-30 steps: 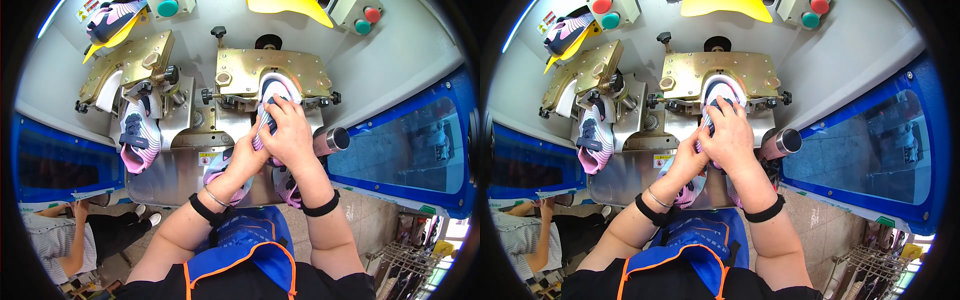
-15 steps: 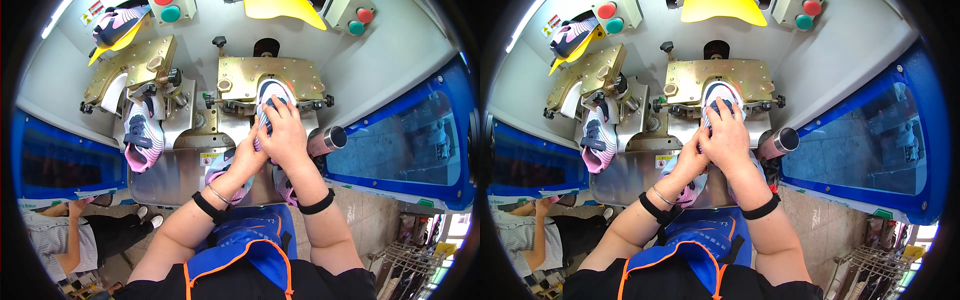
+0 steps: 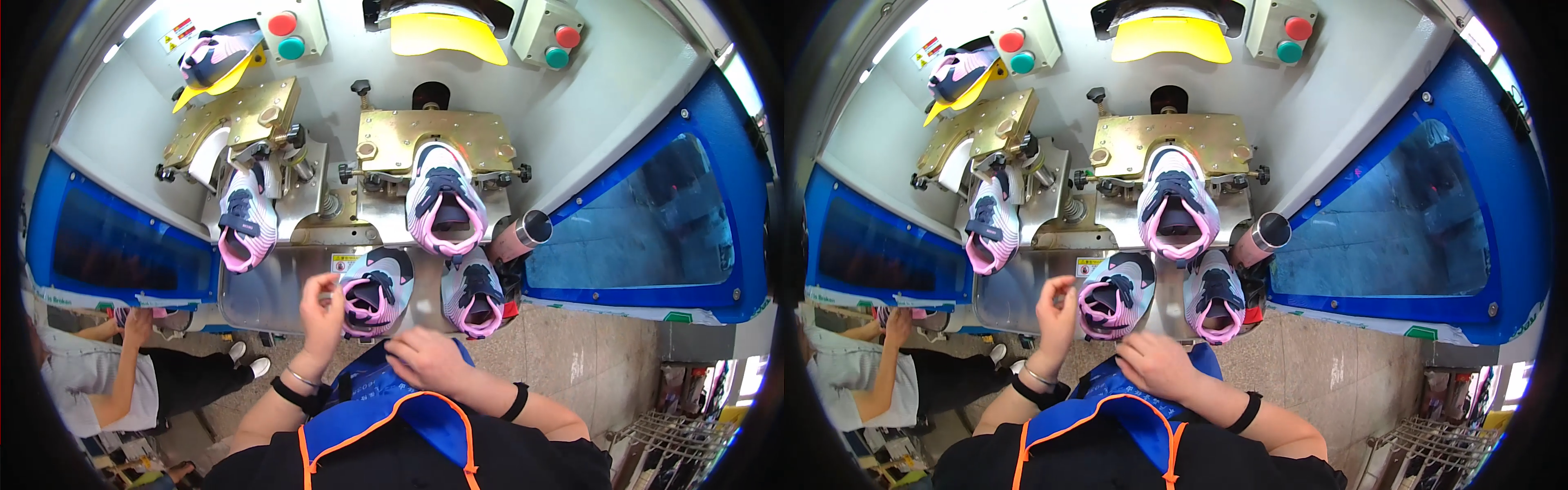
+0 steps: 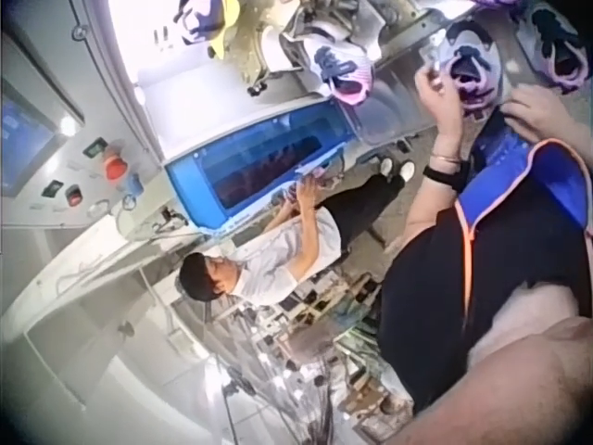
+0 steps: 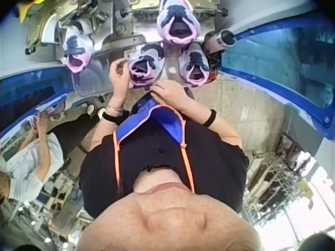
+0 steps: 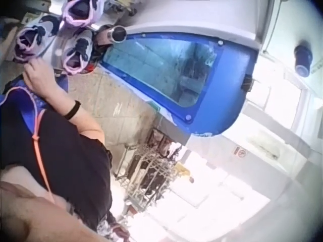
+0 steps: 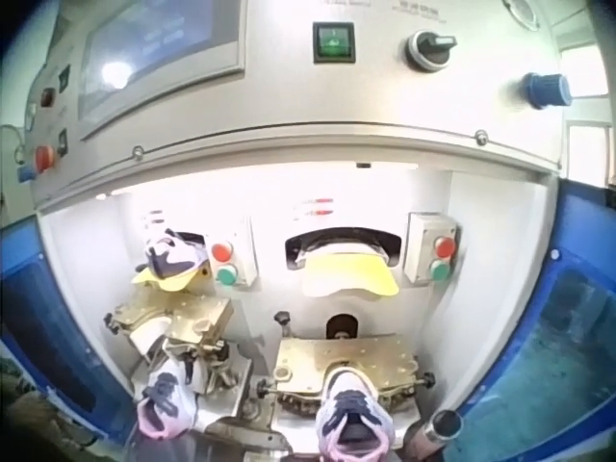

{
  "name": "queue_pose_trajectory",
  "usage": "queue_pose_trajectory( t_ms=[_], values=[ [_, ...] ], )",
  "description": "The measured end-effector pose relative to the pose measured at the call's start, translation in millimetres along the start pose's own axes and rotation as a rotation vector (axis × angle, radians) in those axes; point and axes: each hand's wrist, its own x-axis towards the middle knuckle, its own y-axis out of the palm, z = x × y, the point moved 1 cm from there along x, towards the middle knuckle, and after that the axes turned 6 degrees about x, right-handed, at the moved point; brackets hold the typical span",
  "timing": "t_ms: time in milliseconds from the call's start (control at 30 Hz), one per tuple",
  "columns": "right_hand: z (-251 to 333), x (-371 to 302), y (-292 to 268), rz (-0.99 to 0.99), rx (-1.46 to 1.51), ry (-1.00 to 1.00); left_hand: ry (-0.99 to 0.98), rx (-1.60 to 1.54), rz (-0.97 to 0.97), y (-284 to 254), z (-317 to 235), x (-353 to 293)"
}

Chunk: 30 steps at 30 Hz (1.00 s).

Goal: Operating a shoe molding machine to shape and press sneaker components.

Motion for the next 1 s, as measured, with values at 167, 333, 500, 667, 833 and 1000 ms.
queue_pose_trajectory(
  t_ms=[167,333,500,667,833,1000],
  values=[
    [-13.6,-3.4,30.7,0.175,0.267,0.028,-0.509,-0.02,0.157,18.2,82.9,-16.6],
    [-27.7,5.2,58.9,0.185,0.049,0.043,-0.621,-0.005,0.153,19.3,64.7,-18.4],
    [-34.6,-1.3,61.2,0.209,0.145,0.015,-0.756,-0.124,0.165,17.7,40.0,-14.4],
    [-15.4,18.3,48.1,-0.072,0.209,0.148,-0.587,-0.141,0.074,17.7,40.6,-15.1],
    [-24.1,17.4,52.8,0.159,0.201,0.284,-0.513,-0.387,0.197,11.8,19.7,-18.4],
    [24.7,33.0,-26.9,-0.026,-0.028,-0.096,-0.783,-1.049,0.397,-29.6,23.9,-8.4]
  ],
)
